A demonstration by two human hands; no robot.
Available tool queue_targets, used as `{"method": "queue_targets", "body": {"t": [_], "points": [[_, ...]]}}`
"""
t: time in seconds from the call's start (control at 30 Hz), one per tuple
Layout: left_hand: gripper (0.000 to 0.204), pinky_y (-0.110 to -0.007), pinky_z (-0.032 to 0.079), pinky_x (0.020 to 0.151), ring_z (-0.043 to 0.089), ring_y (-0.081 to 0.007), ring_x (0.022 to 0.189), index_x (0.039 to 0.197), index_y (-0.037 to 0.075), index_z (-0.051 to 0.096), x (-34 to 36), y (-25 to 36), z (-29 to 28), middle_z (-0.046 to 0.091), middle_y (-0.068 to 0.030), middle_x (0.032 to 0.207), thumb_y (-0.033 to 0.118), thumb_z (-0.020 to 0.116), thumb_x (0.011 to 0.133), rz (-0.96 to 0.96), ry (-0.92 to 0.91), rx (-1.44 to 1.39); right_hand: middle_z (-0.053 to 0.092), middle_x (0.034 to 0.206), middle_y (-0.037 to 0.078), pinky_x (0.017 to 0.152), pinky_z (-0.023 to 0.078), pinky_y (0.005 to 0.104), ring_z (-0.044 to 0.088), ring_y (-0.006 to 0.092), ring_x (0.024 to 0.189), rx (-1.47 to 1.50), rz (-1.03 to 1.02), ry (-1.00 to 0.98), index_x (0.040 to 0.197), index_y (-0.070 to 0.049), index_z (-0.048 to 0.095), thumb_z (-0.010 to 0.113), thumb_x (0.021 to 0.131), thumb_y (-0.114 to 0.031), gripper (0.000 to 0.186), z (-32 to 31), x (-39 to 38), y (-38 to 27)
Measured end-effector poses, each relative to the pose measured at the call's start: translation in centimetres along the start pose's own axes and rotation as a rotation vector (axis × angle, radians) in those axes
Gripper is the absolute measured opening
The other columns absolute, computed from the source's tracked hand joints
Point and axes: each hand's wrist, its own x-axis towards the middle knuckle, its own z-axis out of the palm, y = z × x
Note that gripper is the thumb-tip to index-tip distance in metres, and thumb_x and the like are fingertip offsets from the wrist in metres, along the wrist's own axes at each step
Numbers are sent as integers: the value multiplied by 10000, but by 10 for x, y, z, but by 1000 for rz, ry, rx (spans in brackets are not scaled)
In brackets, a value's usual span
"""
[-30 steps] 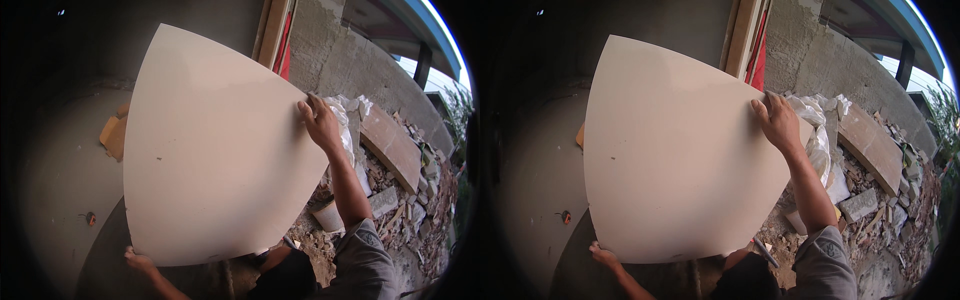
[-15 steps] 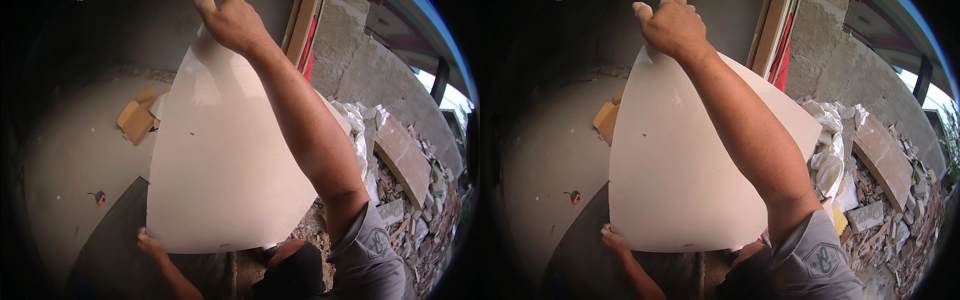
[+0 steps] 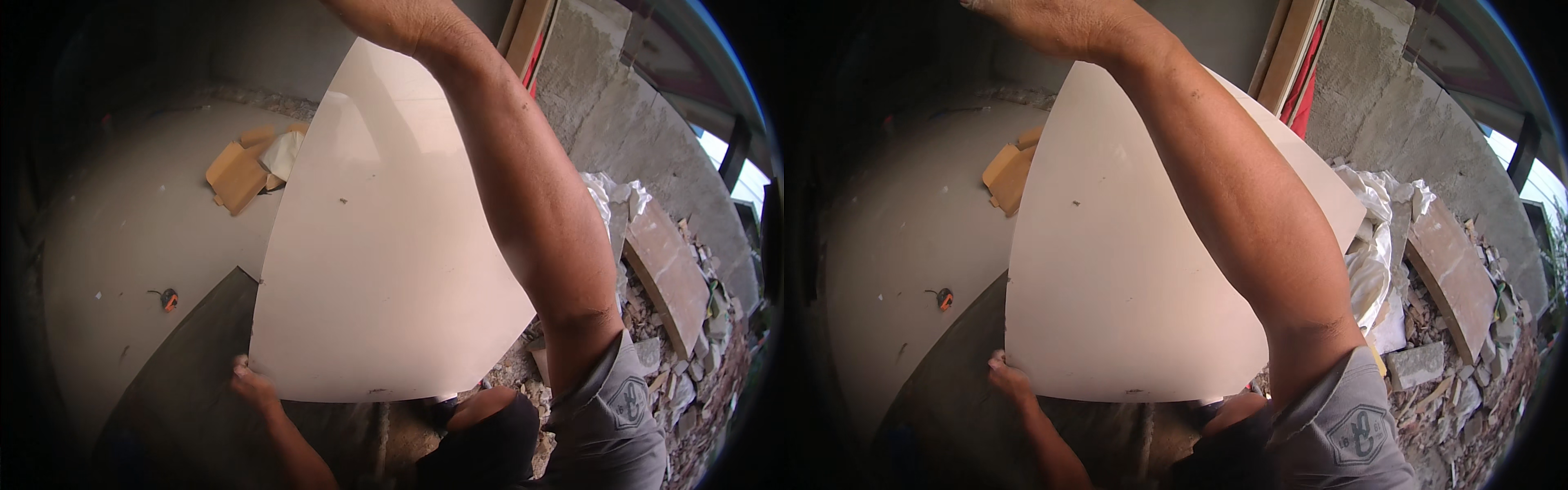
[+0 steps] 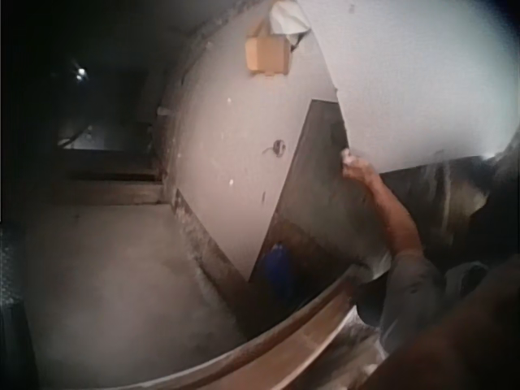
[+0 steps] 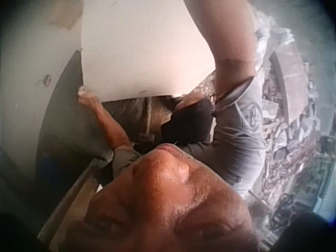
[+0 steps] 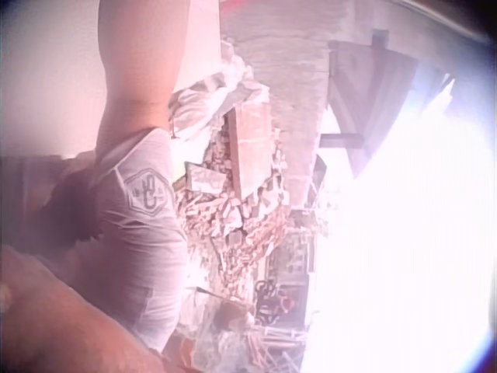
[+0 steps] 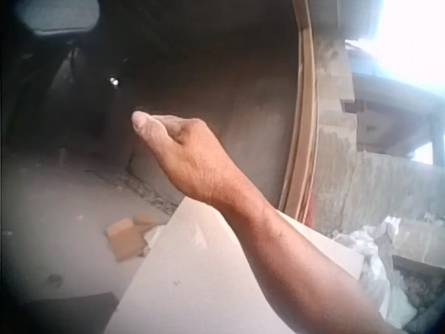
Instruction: The person positions a large white tile onto a curved concrete surface, then uses a rubber mallet to tap it into place. They apply cement with a trowel along the edges and continue tapping to secure the tile. The person also uses a roll of tape to mark or measure a line on the tile surface.
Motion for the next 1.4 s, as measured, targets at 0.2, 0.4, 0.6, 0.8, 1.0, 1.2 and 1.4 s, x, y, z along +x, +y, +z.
{"method": "queue_targets", "body": {"t": [0.2, 0.4, 0.6, 0.8, 1.0, 1.2, 1.4], "points": [[683, -379, 413, 581, 457, -207, 626, 741, -45, 472, 1, -13, 1, 471, -82, 668, 556, 241, 969, 86, 6, -21, 712, 934, 213, 846, 546, 417, 712, 321, 884, -532, 471, 162, 1081, 29, 693, 522, 905, -491, 575, -36, -74, 23], [678, -356, 406, 559, 440, -196, 612, 742, -48, 464, 0, -16, 3, 454, -75, 646, 547, 235, 972, 41, -7, -7, 688, 1070, 214, 931, 500, 368, 672, 329, 1006, 80, -185, 40, 1208, -32, 650, 582, 894, -479, 551, 12, -19, -22], [714, -394, 422, 518, 526, -245, 545, 802, -60, 567, 3, -5, 3, 523, -141, 603, 543, 234, 989, 156, -78, -38, 635, 1184, 249, 1014, 433, 364, 588, 345, 1170, -372, 185, 313, 1232, 56, 597, 540, 950, -453, 584, -13, -36, 32], [461, -444, 441, 527, 586, -381, 565, 759, 14, 594, 5, 12, -1, 546, -178, 621, 393, 418, 952, 253, -38, 18, 600, 1307, 131, 1027, 428, 351, 565, 262, 1221, -615, 88, 98, 1314, -141, 594, 471, 967, -507, 519, -31, -61, 125], [541, -430, 429, 495, 565, -351, 518, 735, 15, 582, 14, 20, -5, 516, -153, 573, 467, 394, 965, 282, -15, -9, 492, 1424, 140, 1082, 369, 348, 445, 279, 1337, -574, 408, 32, 1401, -110, 485, 391, 958, -615, 678, -156, -225, 246], [760, -399, 426, 689, 507, -191, 735, 777, -70, 567, 1, 1, -2, 541, -60, 707, 620, 302, 954, 69, 9, -28, 582, 1307, 151, 952, 444, 374, 568, 276, 1162, -577, 1143, 149, 1372, -46, 503, 389, 920, -677, 784, -256, -411, 305], [940, -342, 487, 682, 535, -220, 747, 762, -79, 573, 21, -37, -10, 576, -120, 755, 743, 150, 929, -16, 72, -38, 590, 1161, 112, 823, 499, 410, 590, 256, 1009, -10, 1257, 741, 1292, 2, 511, 498, 897, -634, 749, -214, -447, 306]]}}
